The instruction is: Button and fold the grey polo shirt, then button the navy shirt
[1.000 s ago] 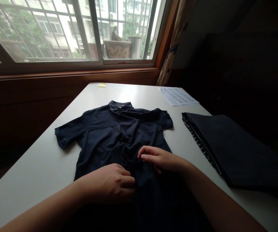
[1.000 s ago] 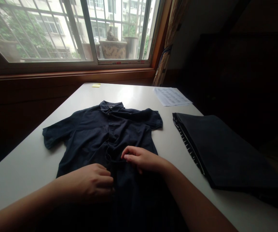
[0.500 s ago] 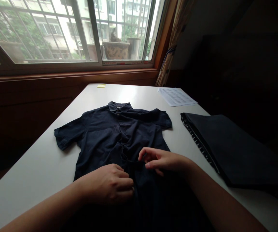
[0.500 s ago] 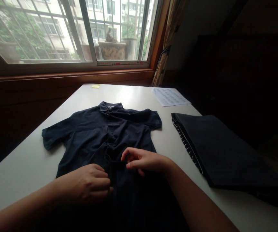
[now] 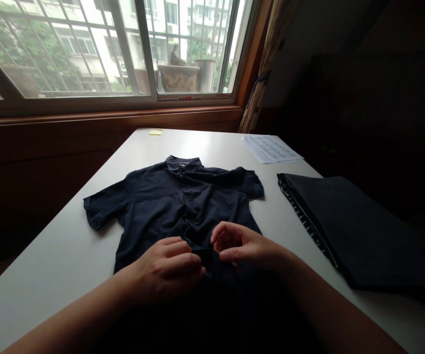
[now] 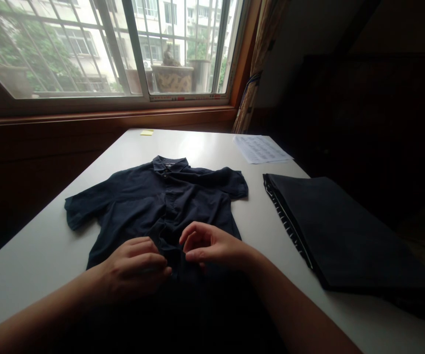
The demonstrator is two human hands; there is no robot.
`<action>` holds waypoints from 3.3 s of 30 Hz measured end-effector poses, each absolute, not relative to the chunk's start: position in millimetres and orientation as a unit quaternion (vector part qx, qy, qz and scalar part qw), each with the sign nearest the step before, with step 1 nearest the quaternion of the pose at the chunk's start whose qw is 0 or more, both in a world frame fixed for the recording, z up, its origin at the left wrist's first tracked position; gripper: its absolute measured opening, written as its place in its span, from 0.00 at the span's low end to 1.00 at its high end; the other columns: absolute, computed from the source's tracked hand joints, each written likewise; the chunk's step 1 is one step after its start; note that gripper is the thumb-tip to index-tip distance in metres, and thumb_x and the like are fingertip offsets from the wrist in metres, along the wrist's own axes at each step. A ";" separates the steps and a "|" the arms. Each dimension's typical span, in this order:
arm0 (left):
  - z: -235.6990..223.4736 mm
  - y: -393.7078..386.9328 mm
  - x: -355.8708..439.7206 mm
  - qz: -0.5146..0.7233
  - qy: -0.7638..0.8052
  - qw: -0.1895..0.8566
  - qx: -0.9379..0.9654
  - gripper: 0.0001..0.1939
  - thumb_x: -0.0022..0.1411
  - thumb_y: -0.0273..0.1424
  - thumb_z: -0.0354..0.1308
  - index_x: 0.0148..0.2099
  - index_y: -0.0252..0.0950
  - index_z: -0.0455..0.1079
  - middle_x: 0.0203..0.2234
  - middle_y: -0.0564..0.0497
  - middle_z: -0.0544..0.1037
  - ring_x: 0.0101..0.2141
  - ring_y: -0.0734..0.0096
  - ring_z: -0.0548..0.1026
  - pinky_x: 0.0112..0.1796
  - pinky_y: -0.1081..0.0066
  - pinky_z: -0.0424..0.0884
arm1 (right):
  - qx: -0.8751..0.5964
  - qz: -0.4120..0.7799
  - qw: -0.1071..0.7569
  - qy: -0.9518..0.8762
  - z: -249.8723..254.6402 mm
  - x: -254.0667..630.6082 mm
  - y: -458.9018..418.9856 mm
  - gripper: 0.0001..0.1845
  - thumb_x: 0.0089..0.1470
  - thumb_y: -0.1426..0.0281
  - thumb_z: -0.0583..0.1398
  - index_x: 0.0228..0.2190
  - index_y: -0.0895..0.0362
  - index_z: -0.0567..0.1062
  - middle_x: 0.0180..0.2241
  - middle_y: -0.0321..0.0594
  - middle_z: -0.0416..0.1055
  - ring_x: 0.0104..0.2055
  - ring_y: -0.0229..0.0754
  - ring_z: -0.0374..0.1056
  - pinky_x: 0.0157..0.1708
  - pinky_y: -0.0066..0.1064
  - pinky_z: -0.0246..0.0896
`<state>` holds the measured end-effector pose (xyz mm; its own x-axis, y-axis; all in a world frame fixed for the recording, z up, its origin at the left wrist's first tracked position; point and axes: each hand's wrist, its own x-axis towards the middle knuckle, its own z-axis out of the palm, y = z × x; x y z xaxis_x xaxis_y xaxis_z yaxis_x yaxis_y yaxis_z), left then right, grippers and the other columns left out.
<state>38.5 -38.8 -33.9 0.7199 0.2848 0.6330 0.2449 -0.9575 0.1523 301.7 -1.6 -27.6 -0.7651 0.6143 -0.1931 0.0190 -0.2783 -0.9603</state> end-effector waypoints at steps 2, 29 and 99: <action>-39.7 -36.2 37.9 0.348 0.153 0.029 0.925 0.07 0.62 0.23 0.63 0.43 0.35 0.72 0.40 0.47 0.81 0.33 0.69 0.75 0.32 0.67 0.71 | -0.279 0.749 0.202 -0.566 -29.2 302.4 -1.5 0.18 0.53 0.65 0.70 0.43 0.57 0.72 0.33 0.35 0.72 0.27 0.32 0.67 0.23 0.21 0.67; -49.1 -25.9 38.9 0.338 0.184 0.156 0.910 0.05 0.66 0.23 0.53 0.42 0.35 0.69 0.36 0.45 0.78 0.34 0.70 0.76 0.37 0.72 0.75 | -0.275 0.770 0.179 -0.547 -29.3 305.4 -0.4 0.16 0.50 0.66 0.71 0.36 0.59 0.74 0.34 0.36 0.74 0.24 0.31 0.69 0.22 0.22 0.68; -53.3 -34.0 37.9 0.336 0.158 0.114 0.921 0.04 0.68 0.23 0.55 0.41 0.33 0.71 0.36 0.48 0.77 0.33 0.74 0.74 0.39 0.73 0.74 | -0.283 0.555 0.183 -0.760 -20.5 295.1 -8.5 0.16 0.53 0.59 0.69 0.39 0.56 0.77 0.42 0.38 0.66 0.37 0.36 0.66 0.38 0.29 0.65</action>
<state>37.9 -34.0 -53.3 0.7239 0.3672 0.5840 0.2144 -0.9244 0.3155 295.1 -8.5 -20.5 -0.7729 0.6335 -0.0363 0.2277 0.2235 -0.9477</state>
